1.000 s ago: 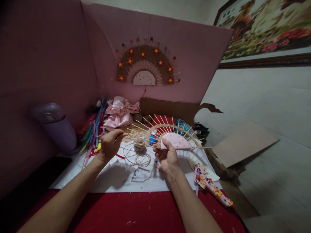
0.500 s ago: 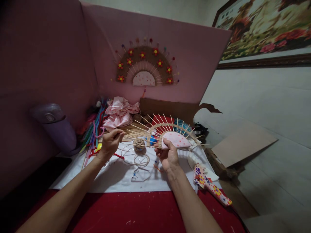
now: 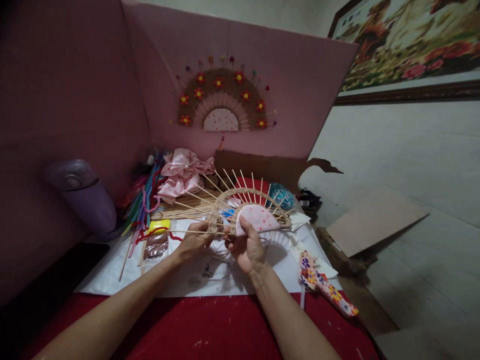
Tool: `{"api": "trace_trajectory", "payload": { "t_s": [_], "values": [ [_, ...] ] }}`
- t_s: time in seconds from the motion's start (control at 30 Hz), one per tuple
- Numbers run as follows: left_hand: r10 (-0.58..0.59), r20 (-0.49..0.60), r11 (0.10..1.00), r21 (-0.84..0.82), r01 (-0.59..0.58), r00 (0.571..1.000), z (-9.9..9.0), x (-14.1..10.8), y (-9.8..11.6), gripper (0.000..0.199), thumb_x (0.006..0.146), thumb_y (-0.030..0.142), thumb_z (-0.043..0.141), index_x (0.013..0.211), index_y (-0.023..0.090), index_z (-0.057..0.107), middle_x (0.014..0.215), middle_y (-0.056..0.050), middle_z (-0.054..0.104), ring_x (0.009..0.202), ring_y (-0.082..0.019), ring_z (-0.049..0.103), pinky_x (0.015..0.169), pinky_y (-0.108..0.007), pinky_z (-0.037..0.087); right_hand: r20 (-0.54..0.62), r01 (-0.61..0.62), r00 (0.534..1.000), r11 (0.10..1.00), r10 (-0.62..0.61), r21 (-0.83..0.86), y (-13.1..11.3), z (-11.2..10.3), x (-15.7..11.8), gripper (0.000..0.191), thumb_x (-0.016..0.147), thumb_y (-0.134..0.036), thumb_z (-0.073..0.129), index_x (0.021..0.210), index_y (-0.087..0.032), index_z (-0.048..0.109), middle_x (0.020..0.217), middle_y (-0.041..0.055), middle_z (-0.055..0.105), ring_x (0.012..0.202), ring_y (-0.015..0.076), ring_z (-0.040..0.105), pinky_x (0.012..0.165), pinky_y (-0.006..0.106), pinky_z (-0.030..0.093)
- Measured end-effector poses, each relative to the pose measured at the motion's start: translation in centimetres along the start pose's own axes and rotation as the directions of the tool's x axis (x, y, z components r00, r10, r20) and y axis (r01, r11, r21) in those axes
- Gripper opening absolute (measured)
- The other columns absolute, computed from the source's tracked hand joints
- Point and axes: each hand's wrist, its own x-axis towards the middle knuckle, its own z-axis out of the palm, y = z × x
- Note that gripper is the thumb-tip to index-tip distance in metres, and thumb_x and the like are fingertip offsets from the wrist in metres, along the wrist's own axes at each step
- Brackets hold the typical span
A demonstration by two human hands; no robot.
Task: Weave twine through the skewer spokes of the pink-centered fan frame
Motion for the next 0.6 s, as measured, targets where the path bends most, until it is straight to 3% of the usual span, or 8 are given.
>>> {"api": "trace_trajectory", "payload": {
  "t_s": [0.17,0.33,0.5,0.6],
  "values": [
    [-0.08,0.017,0.994,-0.072,0.081,0.997,-0.2,0.1,0.0,0.022,0.064,0.033,0.066,0.056,0.013,0.061,0.043,0.003,0.044,0.042,-0.007,0.035,0.042,-0.02,0.025,0.044,0.03,0.999,0.999,-0.031,0.021,0.4,-0.1,0.2,0.02,0.076,-0.033,0.061,0.086,-0.016,0.062,0.072,0.0016,0.069,0.047,0.0106,0.058,0.041,0.02,0.044],
    [-0.147,0.139,0.983,-0.087,0.16,0.979,0.6,-0.6,0.2,0.03,0.069,0.04,0.063,0.057,0.012,0.063,0.042,0.004,0.041,0.039,-0.006,0.031,0.041,-0.021,0.021,0.084,0.052,0.995,0.999,-0.052,0.0,0.6,0.2,0.0,0.023,0.081,-0.037,0.055,0.087,-0.016,0.063,0.077,0.0034,0.071,0.051,0.0119,0.063,0.043,0.02,0.046],
    [-0.126,0.146,0.99,-0.043,0.133,0.981,1.3,-1.1,-0.1,0.03,0.073,0.041,0.061,0.072,0.013,0.07,0.045,0.002,0.046,0.041,-0.007,0.034,0.041,-0.021,0.024,0.072,0.045,0.997,0.998,-0.041,-0.049,0.8,0.2,0.1,0.031,0.082,-0.041,0.054,0.087,-0.012,0.062,0.075,0.0089,0.071,0.055,0.0171,0.067,0.038,0.019,0.045],
    [-0.039,0.092,0.999,-0.018,0.041,0.995,1.2,-0.9,0.2,0.019,0.074,0.031,0.059,0.073,0.015,0.07,0.055,-0.001,0.055,0.05,-0.01,0.046,0.048,-0.022,0.034,0.054,0.098,0.994,0.993,-0.094,-0.06,0.9,0.2,0.1,0.03,0.081,-0.039,0.055,0.089,-0.011,0.06,0.078,0.0123,0.071,0.064,0.0206,0.069,0.045,0.023,0.051]
  ]
}}
